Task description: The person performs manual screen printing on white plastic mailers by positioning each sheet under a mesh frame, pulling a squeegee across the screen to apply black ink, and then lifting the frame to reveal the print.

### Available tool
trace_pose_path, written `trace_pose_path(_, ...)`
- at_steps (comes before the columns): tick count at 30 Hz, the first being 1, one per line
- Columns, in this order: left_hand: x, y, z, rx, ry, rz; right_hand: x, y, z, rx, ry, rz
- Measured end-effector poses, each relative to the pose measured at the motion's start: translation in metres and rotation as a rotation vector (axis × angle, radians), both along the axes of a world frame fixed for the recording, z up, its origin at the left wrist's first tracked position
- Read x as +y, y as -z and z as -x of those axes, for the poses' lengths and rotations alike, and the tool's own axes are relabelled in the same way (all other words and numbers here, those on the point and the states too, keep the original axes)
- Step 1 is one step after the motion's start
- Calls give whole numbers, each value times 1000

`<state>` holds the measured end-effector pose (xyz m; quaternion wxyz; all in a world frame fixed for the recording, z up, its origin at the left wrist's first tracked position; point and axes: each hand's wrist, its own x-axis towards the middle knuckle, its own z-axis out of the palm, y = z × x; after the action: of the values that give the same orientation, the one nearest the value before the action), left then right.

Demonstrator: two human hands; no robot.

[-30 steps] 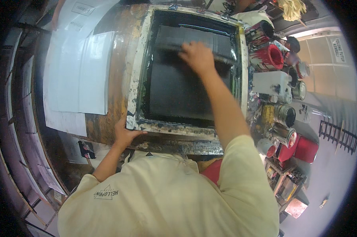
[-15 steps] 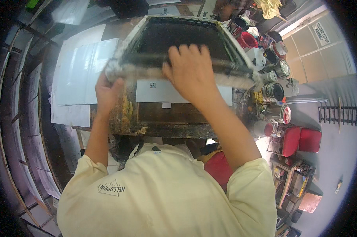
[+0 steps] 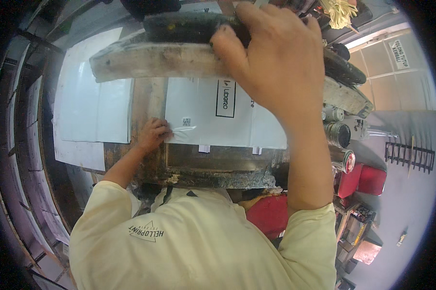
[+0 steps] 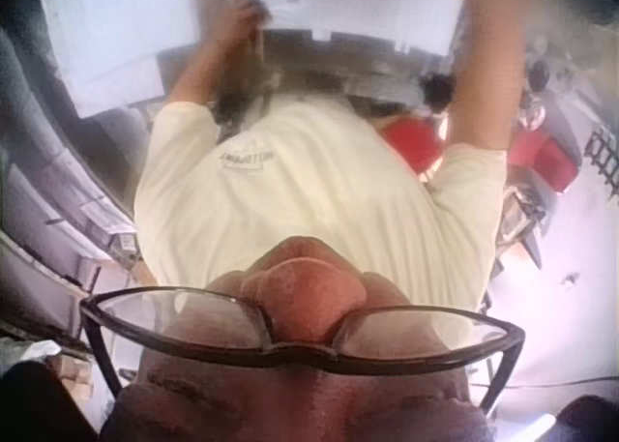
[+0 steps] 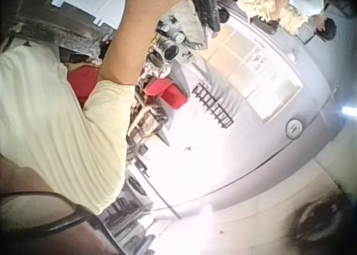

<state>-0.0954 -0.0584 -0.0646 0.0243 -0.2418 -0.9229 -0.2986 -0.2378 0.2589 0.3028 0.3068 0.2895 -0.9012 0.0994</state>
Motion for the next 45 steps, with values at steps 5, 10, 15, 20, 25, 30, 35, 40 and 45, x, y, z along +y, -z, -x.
trace_pose_path(5,9,-21,22,-92,2,-60,-1,-13,5,-52,-8,-8)
trace_pose_path(10,31,-116,59,-201,-42,-227,-4,-7,5,-53,36,47)
trace_pose_path(15,-19,-93,45,-270,-262,-338,-6,-2,-3,-25,27,48)
trace_pose_path(20,-142,-90,80,-512,-466,-312,-8,-11,3,-47,33,53)
trace_pose_path(25,-270,-75,123,-513,-535,-150,-11,-14,1,-93,78,14)
trace_pose_path(30,-323,-103,176,-391,-577,163,-12,-22,1,-175,99,-47)
trace_pose_path(35,-368,-108,201,-165,-677,588,-12,-22,-5,-190,78,-45)
trace_pose_path(40,-231,-132,190,260,-903,1210,-9,-5,-11,-21,44,-40)
trace_pose_path(45,-4,-239,30,-495,-250,-1004,-5,30,-51,-213,96,-59)
